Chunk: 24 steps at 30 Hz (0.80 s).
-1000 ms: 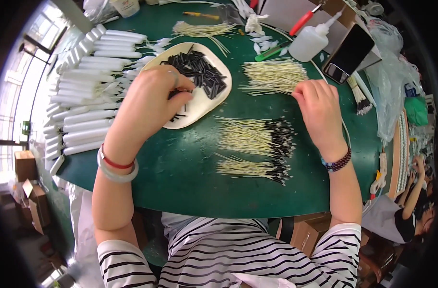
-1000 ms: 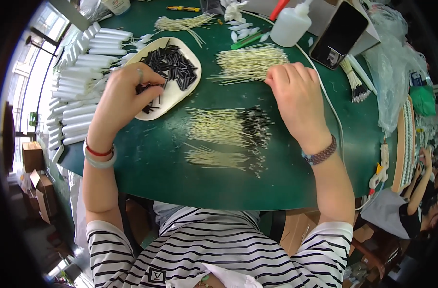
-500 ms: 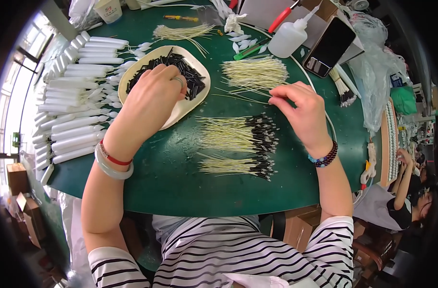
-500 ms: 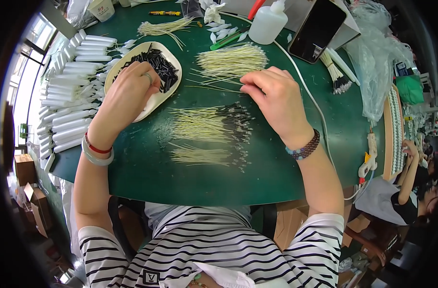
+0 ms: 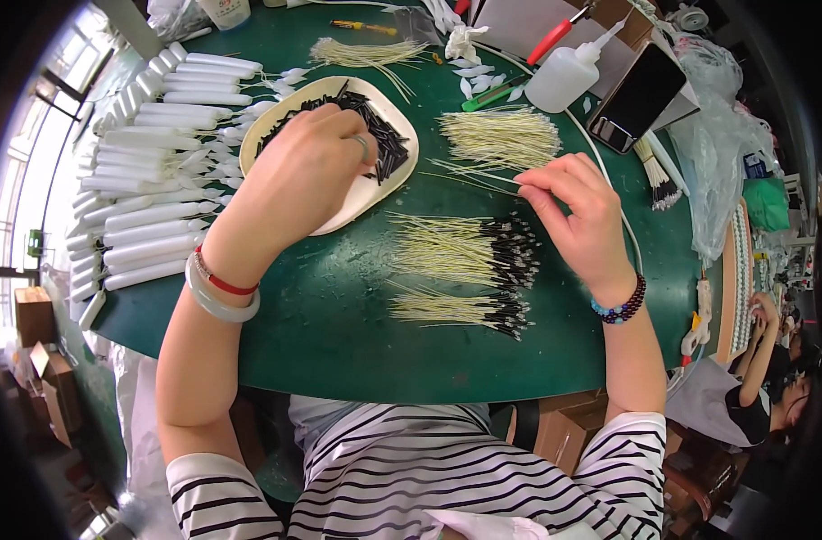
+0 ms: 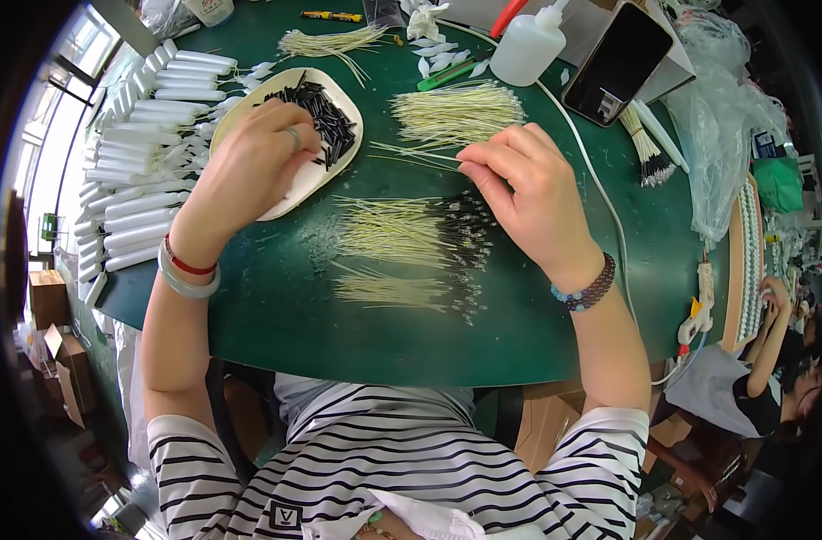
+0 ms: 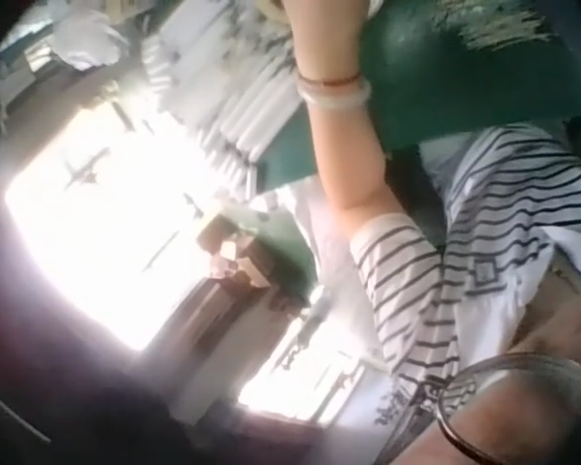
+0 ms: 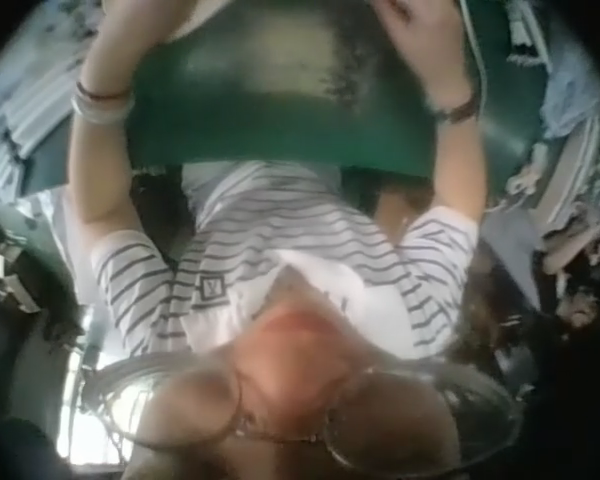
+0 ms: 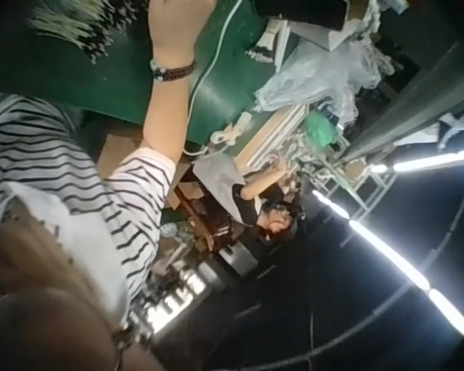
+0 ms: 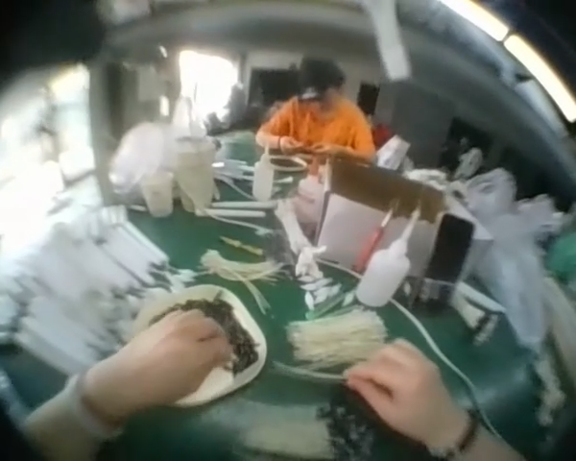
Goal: The person assembles electronic wire components by manually inserting small black connector pins into wires on a factory workbench.
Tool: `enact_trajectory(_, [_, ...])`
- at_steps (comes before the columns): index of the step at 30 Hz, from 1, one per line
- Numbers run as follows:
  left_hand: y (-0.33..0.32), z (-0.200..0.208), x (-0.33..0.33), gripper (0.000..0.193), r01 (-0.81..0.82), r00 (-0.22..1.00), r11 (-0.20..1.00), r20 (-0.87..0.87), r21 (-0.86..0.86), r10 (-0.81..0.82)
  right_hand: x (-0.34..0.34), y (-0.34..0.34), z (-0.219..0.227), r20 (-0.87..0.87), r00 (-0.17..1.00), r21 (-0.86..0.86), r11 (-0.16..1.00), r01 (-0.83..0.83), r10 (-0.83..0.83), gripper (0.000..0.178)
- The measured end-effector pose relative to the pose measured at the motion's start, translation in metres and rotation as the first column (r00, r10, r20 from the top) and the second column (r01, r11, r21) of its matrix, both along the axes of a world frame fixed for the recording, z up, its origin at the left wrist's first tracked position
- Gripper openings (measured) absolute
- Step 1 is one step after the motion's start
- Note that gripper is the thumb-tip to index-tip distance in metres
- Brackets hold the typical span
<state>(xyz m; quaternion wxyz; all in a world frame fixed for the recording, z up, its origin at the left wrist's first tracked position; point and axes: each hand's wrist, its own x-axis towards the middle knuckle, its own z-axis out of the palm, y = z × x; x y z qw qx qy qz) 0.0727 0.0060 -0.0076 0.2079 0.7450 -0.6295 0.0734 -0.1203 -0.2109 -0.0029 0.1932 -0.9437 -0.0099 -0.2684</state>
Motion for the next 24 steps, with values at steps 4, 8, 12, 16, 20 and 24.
enact_trajectory(4, [0.0, 0.012, -0.013, 0.01, 0.012, 0.997, 0.979, -0.07, -0.206, -0.027, 0.001, 0.006, 0.006, 0.025, 1.0, -0.012, 1.0, -0.011, 0.012, 0.009])
enact_trajectory(8, [-0.012, 0.004, -0.042, 0.014, 0.187, 0.947, 0.954, -0.216, -0.232, -0.238, -0.003, 0.009, 0.014, 0.009, 0.999, -0.03, 0.999, -0.032, 0.032, 0.01])
enact_trajectory(12, [-0.013, 0.0, -0.055, 0.014, 0.18, 0.946, 0.961, -0.231, -0.211, -0.228, -0.002, 0.019, 0.013, 0.038, 0.992, -0.302, 0.948, -0.102, 0.119, 0.014])
enact_trajectory(16, [-0.013, 0.006, -0.067, 0.011, 0.139, 0.897, 0.951, -0.372, -0.276, -0.239, -0.002, 0.039, 0.01, 0.033, 0.988, -0.165, 0.976, -0.142, 0.149, 0.018])
enact_trajectory(20, [-0.007, 0.024, -0.07, 0.008, -0.098, 0.623, 0.993, -0.782, -0.06, 0.014, -0.004, 0.04, 0.019, -0.007, 0.997, 0.155, 0.985, -0.081, 0.083, 0.014])
enact_trajectory(24, [-0.007, 0.026, -0.074, 0.014, -0.084, 0.432, 0.996, -0.9, 0.021, 0.056, -0.004, 0.042, 0.018, 0.028, 0.994, 0.283, 0.952, -0.114, 0.11, 0.008])
